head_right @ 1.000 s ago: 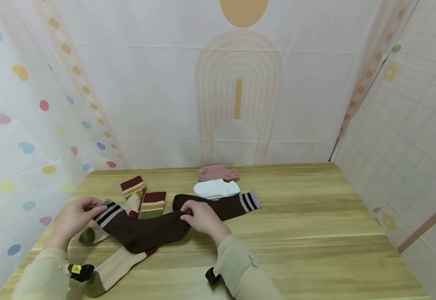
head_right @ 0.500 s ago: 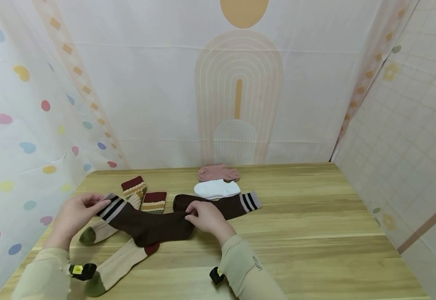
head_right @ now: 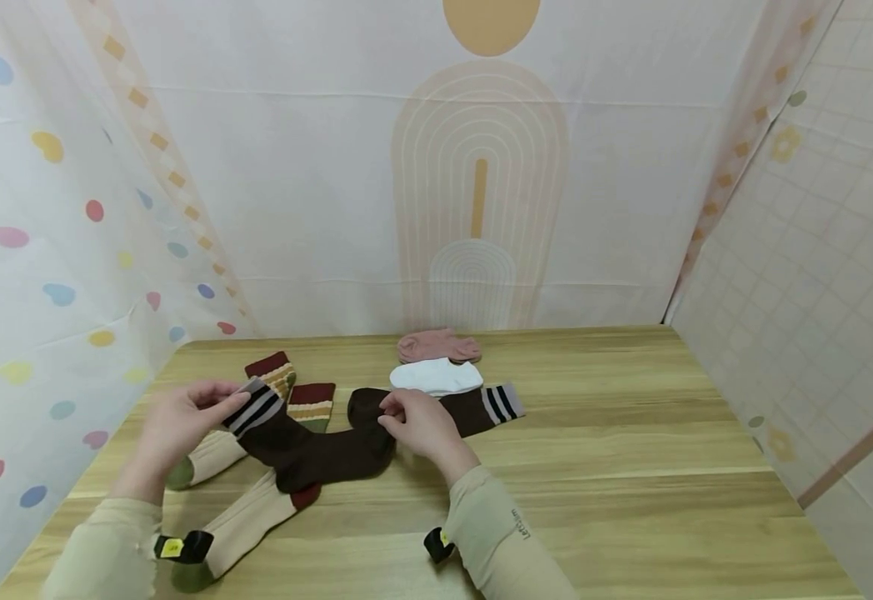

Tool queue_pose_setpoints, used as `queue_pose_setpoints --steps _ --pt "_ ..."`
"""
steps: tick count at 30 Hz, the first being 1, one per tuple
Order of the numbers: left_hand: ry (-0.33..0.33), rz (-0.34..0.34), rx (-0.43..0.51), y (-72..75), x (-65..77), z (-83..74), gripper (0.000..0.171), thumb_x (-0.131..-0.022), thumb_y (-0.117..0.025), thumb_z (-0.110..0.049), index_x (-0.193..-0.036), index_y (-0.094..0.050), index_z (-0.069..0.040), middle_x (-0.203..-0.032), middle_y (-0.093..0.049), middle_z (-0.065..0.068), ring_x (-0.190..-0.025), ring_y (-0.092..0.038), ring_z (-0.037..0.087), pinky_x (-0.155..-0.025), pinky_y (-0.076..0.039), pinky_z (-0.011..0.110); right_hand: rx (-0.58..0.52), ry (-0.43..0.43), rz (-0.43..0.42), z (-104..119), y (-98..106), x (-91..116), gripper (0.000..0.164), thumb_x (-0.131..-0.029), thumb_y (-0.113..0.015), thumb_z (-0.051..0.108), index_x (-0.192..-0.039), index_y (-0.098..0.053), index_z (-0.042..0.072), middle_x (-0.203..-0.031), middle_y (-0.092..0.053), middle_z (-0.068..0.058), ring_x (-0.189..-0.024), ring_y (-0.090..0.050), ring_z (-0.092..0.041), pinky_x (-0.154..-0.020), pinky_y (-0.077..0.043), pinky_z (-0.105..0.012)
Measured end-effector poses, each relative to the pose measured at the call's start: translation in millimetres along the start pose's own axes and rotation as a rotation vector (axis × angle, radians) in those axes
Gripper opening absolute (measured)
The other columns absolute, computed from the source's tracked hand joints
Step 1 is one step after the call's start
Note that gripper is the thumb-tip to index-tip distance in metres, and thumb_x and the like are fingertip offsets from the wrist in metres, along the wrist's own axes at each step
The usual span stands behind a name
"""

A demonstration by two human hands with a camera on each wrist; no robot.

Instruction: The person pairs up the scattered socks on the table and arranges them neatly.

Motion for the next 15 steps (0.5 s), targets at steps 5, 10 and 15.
queue_pose_setpoints --steps 5,10,15 --pt "0.006 0.057 0.026 -25.0 5.8 -9.9 0.025 -0.095 -0.070 -0.026 -0.104 -0.073 -0.003 -0.092 -0.072 0.007 -0.074 -0.063 0.013 -0.062 -0.054 0.027 0.006 -0.002 -0.013 -2 2 1 0.020 -0.097 -0.065 0.016 -0.112 -0.069 0.004 -0.098 -0.068 0.000 -0.089 -0.064 -0.016 -0.082 -0.051 -0.031" --pt "-0.019 0.097 0.037 -55.3 12.4 -25.8 0.017 -0.093 -0.071 -0.019 -0.101 -0.075 -0.005 -0.088 -0.070 0.005 -0.071 -0.063 0.016 -0.058 -0.054 0.028 -0.004 -0.018 -0.018 -7 3 2 0.018 -0.097 -0.064 0.016 -0.110 -0.069 0.005 -0.097 -0.068 0.000 -0.089 -0.065 -0.016 -0.082 -0.052 -0.032" --pt "-0.103 0.140 0.002 -86.6 21.5 -41.7 0.007 -0.090 -0.074 -0.015 -0.095 -0.076 -0.010 -0.085 -0.069 -0.002 -0.070 -0.062 0.010 -0.059 -0.052 0.026 -0.007 -0.027 -0.023 -11 5 3 0.018 -0.097 -0.063 0.016 -0.111 -0.069 0.005 -0.098 -0.069 -0.001 -0.090 -0.065 -0.017 -0.083 -0.052 -0.032"
Point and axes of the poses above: each hand's wrist, its own x-axis away from the middle knuckle, its own y-axis out of the back of the hand, z = x × y, the point moved 9 cm from there along -x, towards the middle knuckle
